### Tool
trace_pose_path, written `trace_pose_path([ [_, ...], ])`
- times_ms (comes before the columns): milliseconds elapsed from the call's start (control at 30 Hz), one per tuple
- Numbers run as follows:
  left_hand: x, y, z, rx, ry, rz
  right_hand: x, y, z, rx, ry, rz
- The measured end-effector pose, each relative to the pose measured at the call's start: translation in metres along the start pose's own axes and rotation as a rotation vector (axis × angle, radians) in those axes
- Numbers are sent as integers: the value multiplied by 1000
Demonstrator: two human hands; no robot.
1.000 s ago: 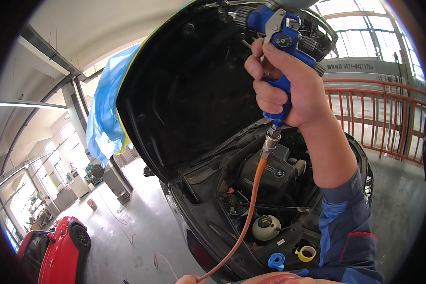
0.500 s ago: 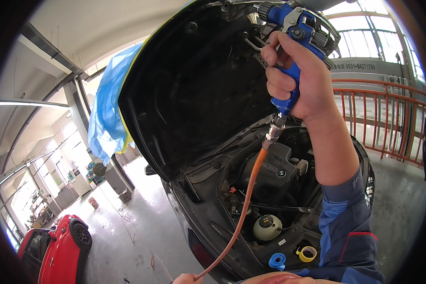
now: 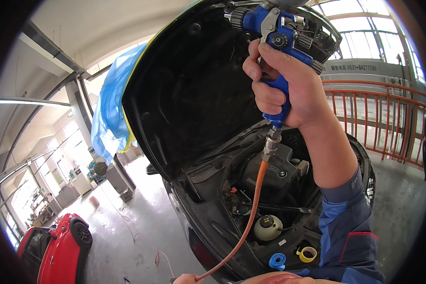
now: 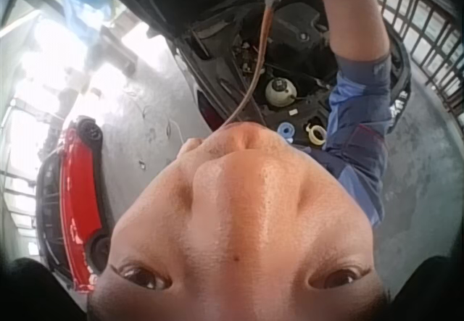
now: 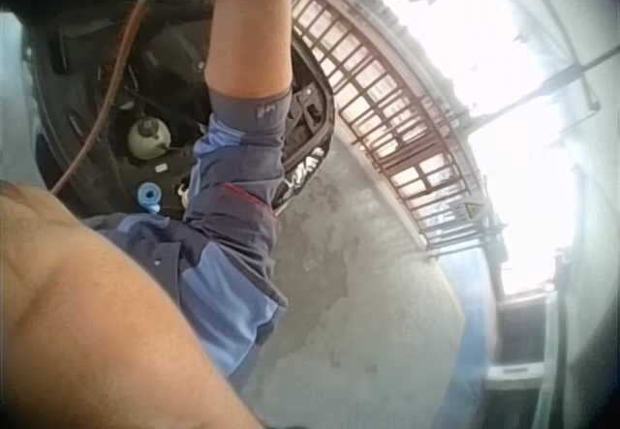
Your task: The person walks toward a black car with its hood open, connects an air hose to a spray gun, and applies paint to the underside of the hood. They adjust the blue protective sheet on the hood edge while spraying.
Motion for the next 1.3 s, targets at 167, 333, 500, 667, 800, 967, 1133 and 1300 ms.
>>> trace_pose_path([
  [167,3,-6,5,32,5,19,-2,-5,-7,-30,53,-27],
  [333,3,-1,-2,43,61,43,-5,-12,-16,-27,80,-71],
  [500,-3,11,-20,-37,78,17,-8,-18,-24,38,100,-86],
  [667,-5,14,-25,-93,141,33,-8,-17,-24,-60,155,-110],
  [800,-1,7,-14,-69,87,27,-6,-12,-15,-60,120,-78],
  [967,2,3,-6,-37,6,10,-5,-5,-3,-61,64,-33],
  [1133,0,9,-12,-149,48,-45,-4,-4,-3,-60,33,-49],
  [1300,-8,24,-26,-36,-3,-13,-5,-9,-11,-44,66,-57],
])
Point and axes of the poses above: each hand's wrist, its own x-axis towards the middle knuckle, its own z-axis out of the palm, y = z × x, the point moved 6 cm from there along x, towards the middle knuckle, and after that the axes turned 1 degree about x, right-handed, at the moved point
